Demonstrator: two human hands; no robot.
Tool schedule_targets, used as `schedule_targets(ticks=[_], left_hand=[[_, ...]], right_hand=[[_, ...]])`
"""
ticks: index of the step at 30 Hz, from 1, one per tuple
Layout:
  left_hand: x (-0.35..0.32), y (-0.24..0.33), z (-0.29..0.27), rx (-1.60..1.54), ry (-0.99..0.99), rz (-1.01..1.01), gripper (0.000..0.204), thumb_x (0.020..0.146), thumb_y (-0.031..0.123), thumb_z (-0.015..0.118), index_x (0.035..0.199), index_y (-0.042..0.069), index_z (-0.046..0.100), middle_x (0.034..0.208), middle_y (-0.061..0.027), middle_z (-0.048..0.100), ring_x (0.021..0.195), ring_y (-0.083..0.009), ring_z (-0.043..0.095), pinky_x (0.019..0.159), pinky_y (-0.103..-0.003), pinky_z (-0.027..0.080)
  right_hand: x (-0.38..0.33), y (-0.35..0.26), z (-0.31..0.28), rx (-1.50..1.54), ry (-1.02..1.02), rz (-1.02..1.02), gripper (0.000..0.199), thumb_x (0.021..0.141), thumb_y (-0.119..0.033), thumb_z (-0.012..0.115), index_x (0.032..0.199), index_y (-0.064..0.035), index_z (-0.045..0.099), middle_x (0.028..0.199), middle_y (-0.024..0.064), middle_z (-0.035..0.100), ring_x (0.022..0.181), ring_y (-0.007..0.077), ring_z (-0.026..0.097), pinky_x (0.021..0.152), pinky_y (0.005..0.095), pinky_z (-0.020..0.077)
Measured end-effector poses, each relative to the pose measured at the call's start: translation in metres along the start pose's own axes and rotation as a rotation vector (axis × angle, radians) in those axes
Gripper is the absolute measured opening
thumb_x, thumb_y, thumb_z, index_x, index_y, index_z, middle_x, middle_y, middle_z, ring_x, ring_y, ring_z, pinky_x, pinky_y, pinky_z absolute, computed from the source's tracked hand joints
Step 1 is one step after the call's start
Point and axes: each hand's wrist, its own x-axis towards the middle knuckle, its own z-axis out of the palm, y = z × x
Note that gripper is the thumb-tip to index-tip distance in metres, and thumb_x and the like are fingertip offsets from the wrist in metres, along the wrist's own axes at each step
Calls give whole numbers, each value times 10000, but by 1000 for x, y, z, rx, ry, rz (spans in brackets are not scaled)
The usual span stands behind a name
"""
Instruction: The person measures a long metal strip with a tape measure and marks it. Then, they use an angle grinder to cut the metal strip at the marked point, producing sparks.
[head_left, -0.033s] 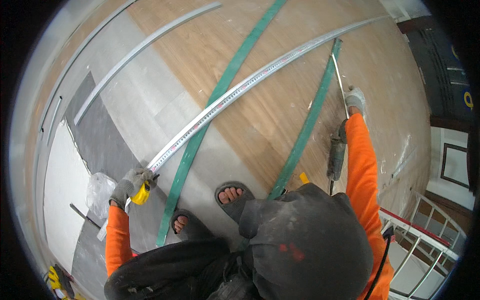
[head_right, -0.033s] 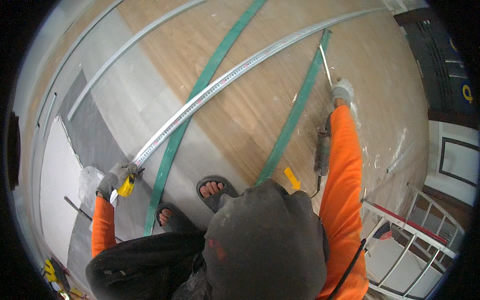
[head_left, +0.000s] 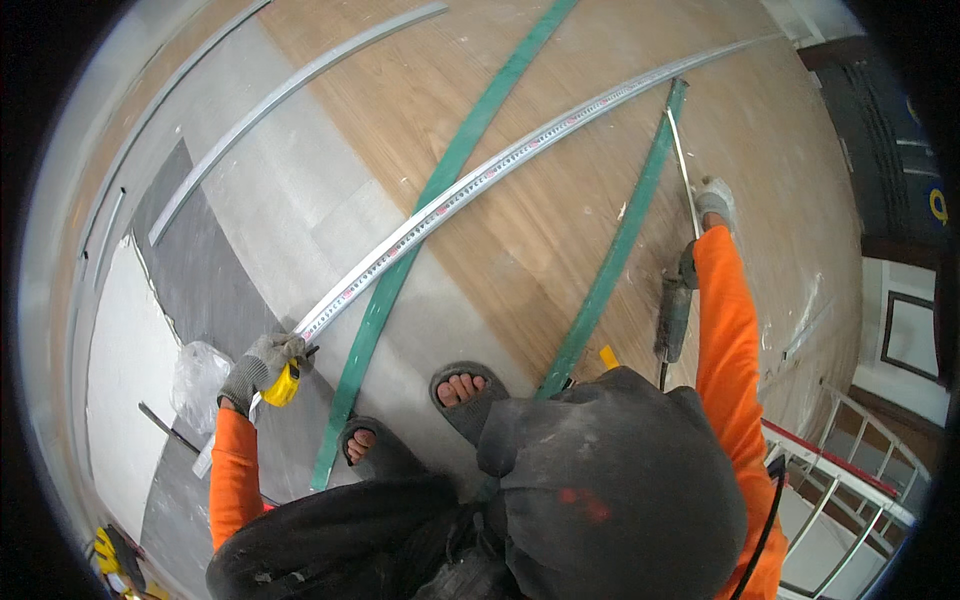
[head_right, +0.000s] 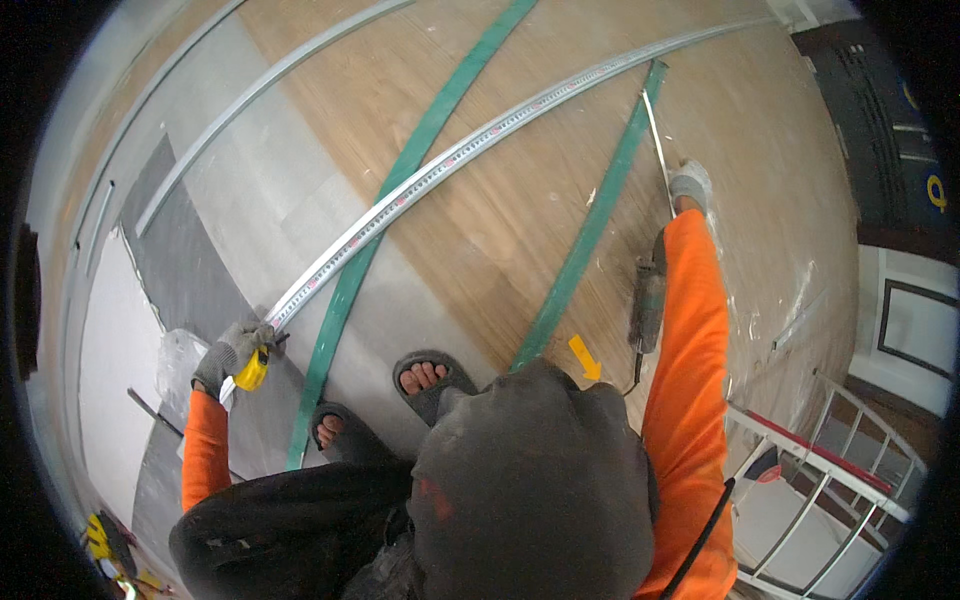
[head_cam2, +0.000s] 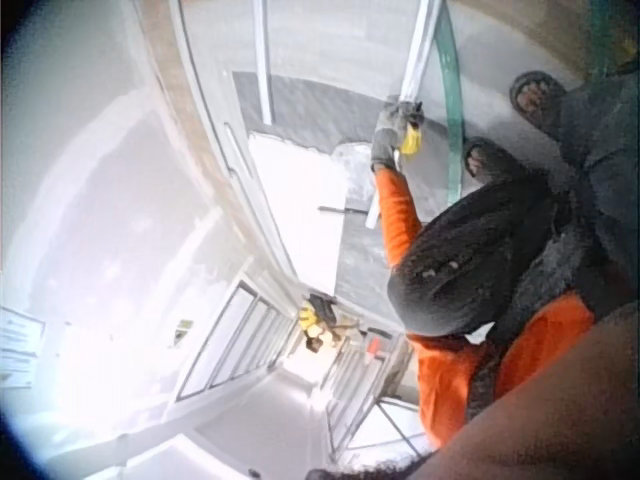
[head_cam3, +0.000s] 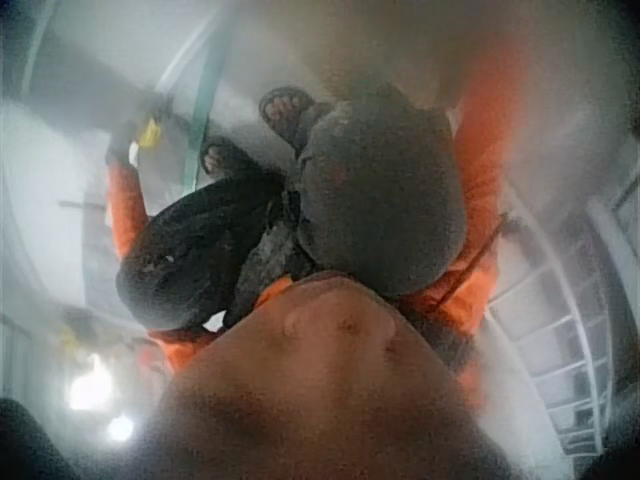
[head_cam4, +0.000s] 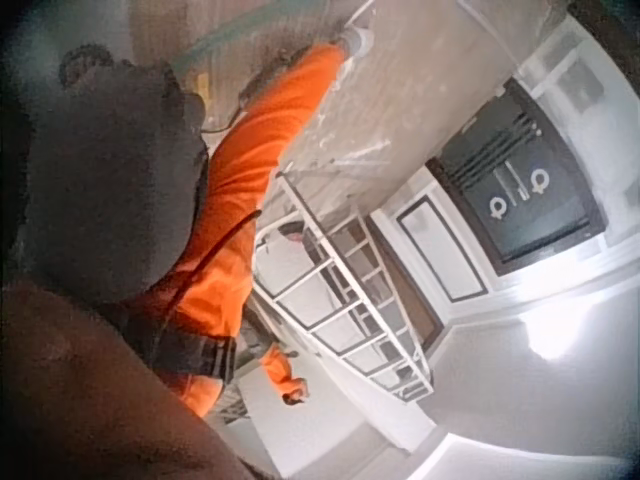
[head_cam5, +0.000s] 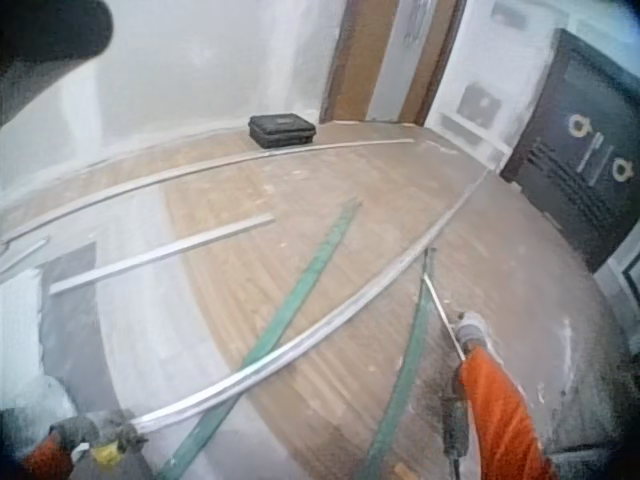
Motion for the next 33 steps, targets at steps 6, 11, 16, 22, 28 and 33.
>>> schedule_targets(ticks=[6,11,16,22,28,33], left_hand=[[-14,16,5,52,84,-23,360,1044,333,525,1031,23,706,865,-58,711,788,-149,674,760,-336,554],[3,2,0,105,16,-95,385,1030,350,584,1162,22,736,949,-72,761,827,-155,706,775,-343,572],[-16,5,0,64,28,-58,397,1032,359,567,1134,23,751,946,-93,770,828,-174,720,792,-350,569],[-21,-6,11,22,69,-36,389,1000,358,580,1048,14,755,874,-84,758,784,-176,711,763,-347,565],[-10,29,2,71,50,36,386,991,354,556,1005,18,746,833,-96,743,769,-184,707,733,-355,555],[-18,27,0,101,75,52,397,944,377,576,949,32,771,844,-110,766,784,-249,725,757,-394,545]], right_hand=[[41,34,63,260,-282,-122,441,996,-364,598,1335,-86,647,1290,179,687,1188,358,658,999,455,520],[88,89,118,-33,-257,-231,404,967,-251,639,1361,-164,665,1219,174,725,1141,359,685,961,454,523],[81,63,124,-126,-238,-154,347,917,-347,666,1207,-176,754,1203,171,729,1133,394,679,964,480,524],[63,39,83,-102,-151,-162,424,953,-446,618,1220,-140,739,1225,187,716,1145,411,662,952,485,515],[53,3,10,351,66,-220,551,1017,-482,528,1363,-66,629,1227,169,715,1099,347,679,952,442,505],[-58,-167,-65,885,-70,-433,405,1049,-361,559,1221,1,615,1034,79,659,950,184,615,849,338,491]])
